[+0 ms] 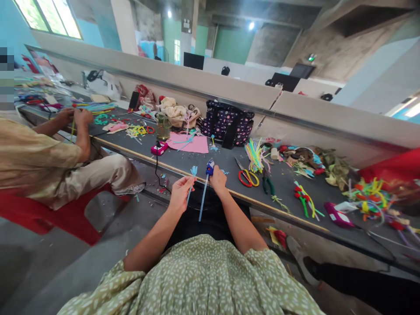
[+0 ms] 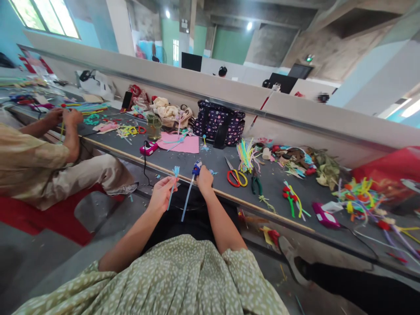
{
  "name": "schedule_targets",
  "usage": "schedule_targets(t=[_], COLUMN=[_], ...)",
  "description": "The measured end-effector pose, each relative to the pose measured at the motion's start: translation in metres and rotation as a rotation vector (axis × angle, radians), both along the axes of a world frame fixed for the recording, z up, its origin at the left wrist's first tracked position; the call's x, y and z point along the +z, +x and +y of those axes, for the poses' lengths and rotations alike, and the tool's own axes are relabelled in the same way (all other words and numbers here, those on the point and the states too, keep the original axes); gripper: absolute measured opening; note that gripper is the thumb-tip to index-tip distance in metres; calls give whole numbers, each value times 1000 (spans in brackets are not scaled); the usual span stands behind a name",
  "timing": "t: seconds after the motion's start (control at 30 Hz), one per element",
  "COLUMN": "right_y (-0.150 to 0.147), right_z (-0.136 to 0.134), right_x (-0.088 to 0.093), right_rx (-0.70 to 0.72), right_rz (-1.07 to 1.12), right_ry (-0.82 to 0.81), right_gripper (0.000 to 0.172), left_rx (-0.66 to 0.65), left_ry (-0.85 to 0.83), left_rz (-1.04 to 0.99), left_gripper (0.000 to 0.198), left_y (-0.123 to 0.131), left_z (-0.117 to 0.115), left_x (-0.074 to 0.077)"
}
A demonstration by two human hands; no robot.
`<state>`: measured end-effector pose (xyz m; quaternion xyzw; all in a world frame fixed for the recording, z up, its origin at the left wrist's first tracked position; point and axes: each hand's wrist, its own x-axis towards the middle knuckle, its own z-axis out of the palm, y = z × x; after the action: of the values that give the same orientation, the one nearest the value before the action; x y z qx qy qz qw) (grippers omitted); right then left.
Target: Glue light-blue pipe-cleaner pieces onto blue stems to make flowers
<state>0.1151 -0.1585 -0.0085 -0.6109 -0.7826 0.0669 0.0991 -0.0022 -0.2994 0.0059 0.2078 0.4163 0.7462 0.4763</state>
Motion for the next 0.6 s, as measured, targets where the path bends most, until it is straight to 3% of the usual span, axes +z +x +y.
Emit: schedule_targets(t=[0.13, 0.33, 0.5, 0.6], right_y=[4, 34, 58, 68], right_z=[0, -13, -45, -69], right_x=[-5, -2, 17, 35], right_rx=[9, 83, 133, 174], right_rz=[193, 587, 926, 1317], right_ry=[43, 104, 114, -4], right_gripper=[23, 16, 26, 27], left_rx=[-8, -83, -160, -210], left_ry=[0, 1, -30, -42], left_rz=[-11, -23, -29, -27], left_gripper=[33, 30, 32, 31], left_y=[1, 7, 14, 18], left_z=[0, -3, -7, -8], left_x=[2, 8, 14, 17])
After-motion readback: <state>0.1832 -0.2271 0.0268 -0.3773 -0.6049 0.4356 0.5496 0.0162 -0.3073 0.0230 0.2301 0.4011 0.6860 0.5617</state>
